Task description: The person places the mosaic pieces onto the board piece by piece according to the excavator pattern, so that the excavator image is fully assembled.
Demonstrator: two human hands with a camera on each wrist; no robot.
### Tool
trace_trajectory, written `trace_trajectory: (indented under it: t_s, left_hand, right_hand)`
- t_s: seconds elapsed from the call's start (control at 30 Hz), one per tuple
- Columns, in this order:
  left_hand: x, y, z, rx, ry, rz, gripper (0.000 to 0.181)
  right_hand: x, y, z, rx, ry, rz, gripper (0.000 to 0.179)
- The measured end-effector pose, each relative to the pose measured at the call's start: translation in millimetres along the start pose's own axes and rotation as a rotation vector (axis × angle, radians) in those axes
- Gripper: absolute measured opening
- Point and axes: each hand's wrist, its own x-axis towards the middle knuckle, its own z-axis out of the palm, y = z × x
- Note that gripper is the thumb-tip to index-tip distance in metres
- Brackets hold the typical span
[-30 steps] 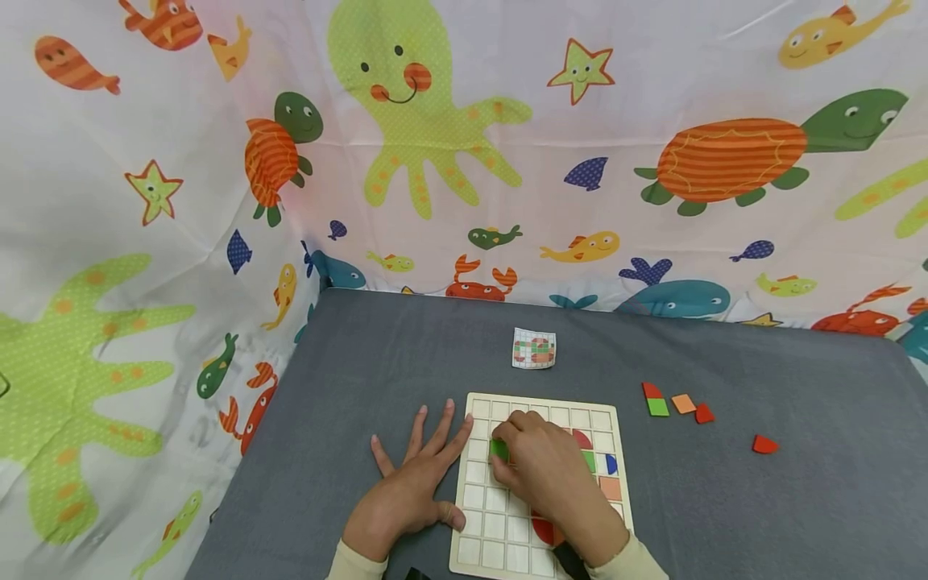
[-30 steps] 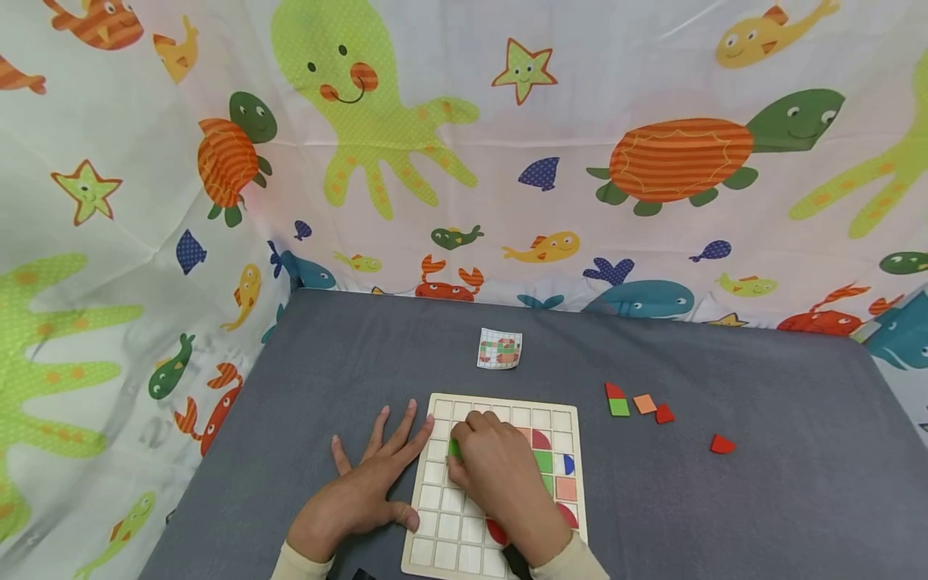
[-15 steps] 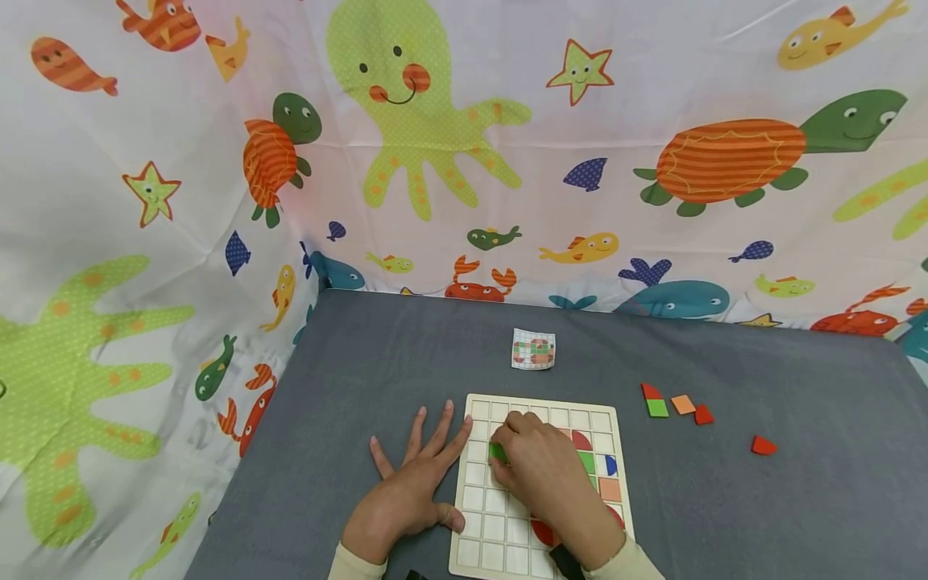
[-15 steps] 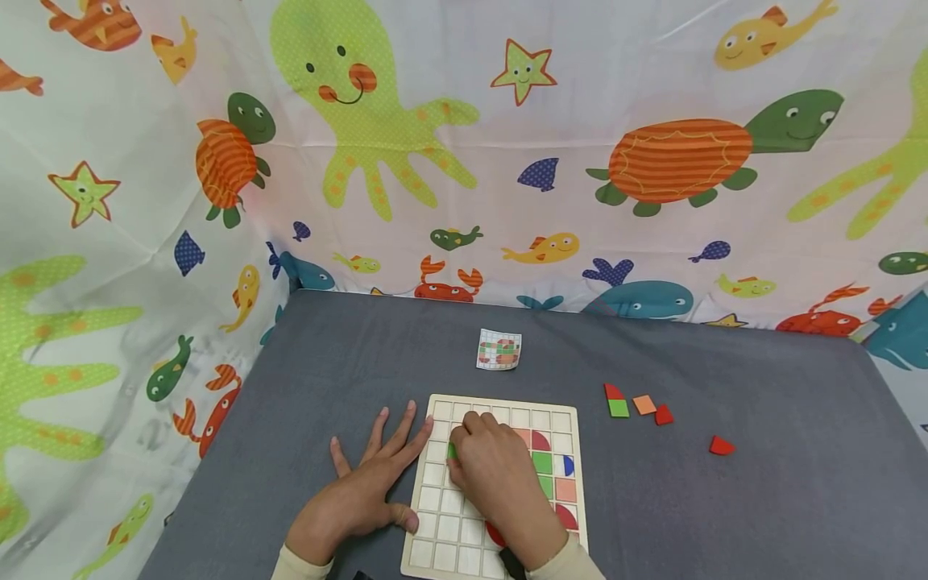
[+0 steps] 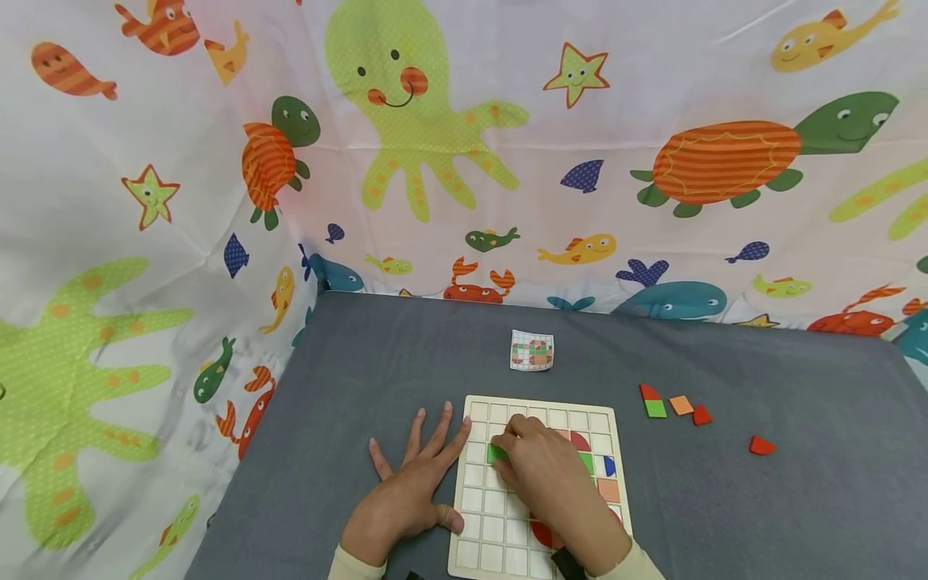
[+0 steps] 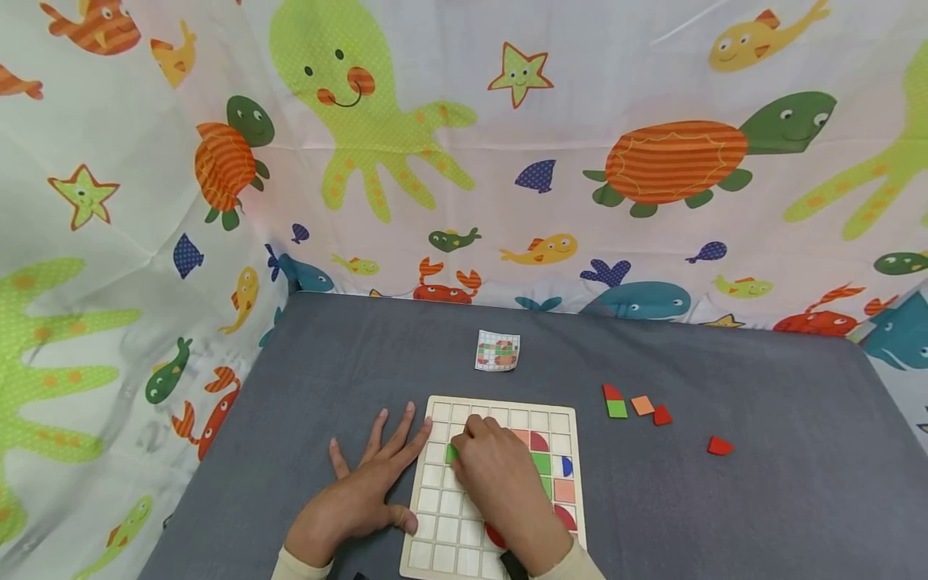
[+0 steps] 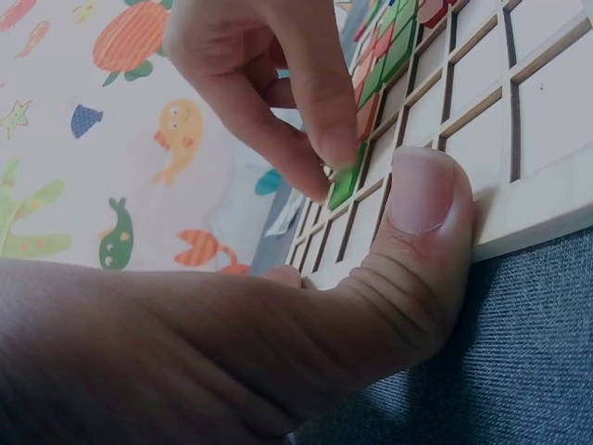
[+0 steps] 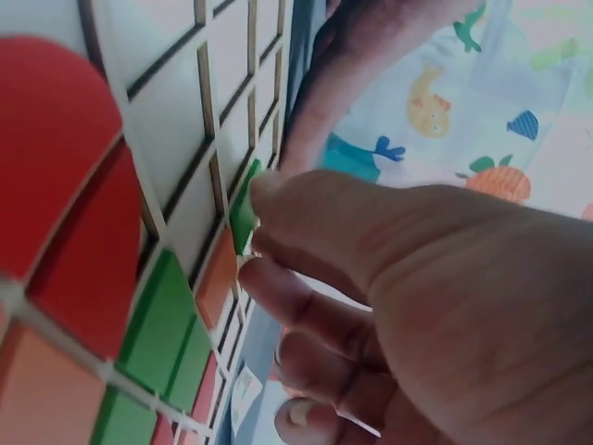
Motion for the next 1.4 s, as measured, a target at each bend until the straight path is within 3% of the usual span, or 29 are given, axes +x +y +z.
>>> trace_trajectory:
  t_s: [0.17, 0.37, 0.5, 0.7, 1.03, 1.23, 1.4]
  left_hand:
    - [0.4, -1.5, 2.7, -0.009, 0.007, -0.007, 0.138]
    - [-3.8, 10.5, -8.0, -0.027, -0.012, -0.001, 0.135]
    - [-5.3, 11.7, -11.3, -0.049, -0.010, 0.006, 0.134]
    - [-3.9, 6.1, -8.1, -0.051, -0.015, 0.016, 0.134]
    - [-1.4, -0.4, -2.0, -0.032, 0.002, 0.031, 0.136]
    - [-0.7, -0.5, -1.4, -0.027, 0.003, 0.027, 0.136]
    - [1.3, -5.3, 3.3, -0.030, 0.007, 0.010, 0.136]
  right_hand:
    - [-4.6, 5.6, -11.9, 0.094, -0.024, 0.017, 0.026]
    - [-9.3, 22.8, -27.1, 0.142, 0.014, 0.087, 0.023]
    - [-14.1, 43.8, -34.3, 0.151, 0.063, 0.162, 0.022]
    - [-29.0, 82.9, -47.5, 0.155, 0.076, 0.312, 0.025]
    - [-65.2, 144.4, -61.4, 0.088, 0.197, 0.450, 0.030]
    - [-84.5, 174.7, -60.2, 0.090, 0.137, 0.528, 0.037]
    - [-93.1, 187.8, -59.7, 0.077, 0.076, 0.601, 0.041]
